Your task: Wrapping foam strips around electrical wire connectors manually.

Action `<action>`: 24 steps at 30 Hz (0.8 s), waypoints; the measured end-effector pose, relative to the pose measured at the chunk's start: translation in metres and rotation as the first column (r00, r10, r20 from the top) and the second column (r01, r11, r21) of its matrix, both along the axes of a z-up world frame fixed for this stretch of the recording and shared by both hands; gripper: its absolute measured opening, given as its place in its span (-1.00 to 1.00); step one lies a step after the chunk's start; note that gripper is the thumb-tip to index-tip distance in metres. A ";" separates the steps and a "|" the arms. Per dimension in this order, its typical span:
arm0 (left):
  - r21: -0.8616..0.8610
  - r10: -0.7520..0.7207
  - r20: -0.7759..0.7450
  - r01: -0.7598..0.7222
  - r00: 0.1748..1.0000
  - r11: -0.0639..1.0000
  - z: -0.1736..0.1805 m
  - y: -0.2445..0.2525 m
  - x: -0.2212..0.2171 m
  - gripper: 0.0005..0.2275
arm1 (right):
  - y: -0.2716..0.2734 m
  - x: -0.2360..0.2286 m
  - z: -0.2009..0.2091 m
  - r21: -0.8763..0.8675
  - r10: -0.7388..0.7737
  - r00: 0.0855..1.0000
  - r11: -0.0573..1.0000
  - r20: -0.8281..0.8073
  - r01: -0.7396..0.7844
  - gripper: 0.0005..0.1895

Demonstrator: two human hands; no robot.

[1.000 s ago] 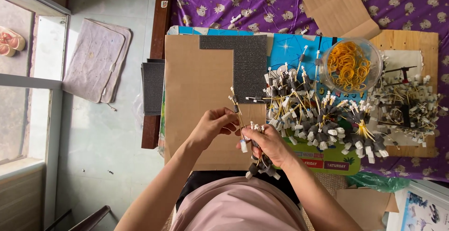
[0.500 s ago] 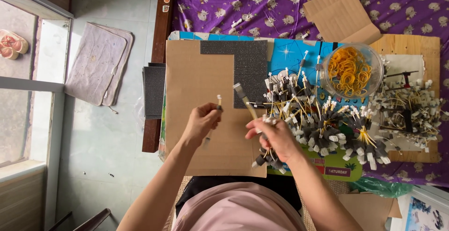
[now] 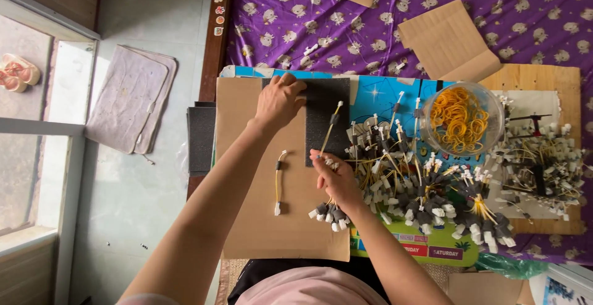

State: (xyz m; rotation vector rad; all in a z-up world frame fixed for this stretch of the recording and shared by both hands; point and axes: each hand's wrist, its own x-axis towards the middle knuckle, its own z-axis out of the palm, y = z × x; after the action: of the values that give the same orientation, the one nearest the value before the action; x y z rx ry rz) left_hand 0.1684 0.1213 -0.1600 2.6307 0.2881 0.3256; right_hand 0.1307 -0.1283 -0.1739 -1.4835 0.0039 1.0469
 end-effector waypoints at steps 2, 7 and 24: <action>0.037 -0.053 -0.029 0.054 0.998 0.998 -0.014 0.004 0.010 -0.75 | -0.001 -0.002 -0.003 -0.015 0.031 0.999 0.999 0.043 -0.031 -0.55; 0.224 -0.106 0.148 0.071 0.983 0.972 -0.028 0.011 0.004 -0.75 | -0.001 -0.006 -0.015 0.103 -0.008 0.989 0.995 0.149 -0.007 -0.54; -0.371 0.537 0.366 -0.411 0.760 0.833 0.023 0.035 -0.121 -0.80 | 0.000 0.000 0.005 0.097 0.007 1.000 0.995 0.025 -0.009 -0.56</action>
State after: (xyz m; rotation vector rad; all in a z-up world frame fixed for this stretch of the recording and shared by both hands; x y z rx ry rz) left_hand 0.0471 0.1561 -0.1371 2.0894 0.7881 0.9902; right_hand 0.1307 -0.1288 -0.1693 -1.4090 -0.0697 1.0209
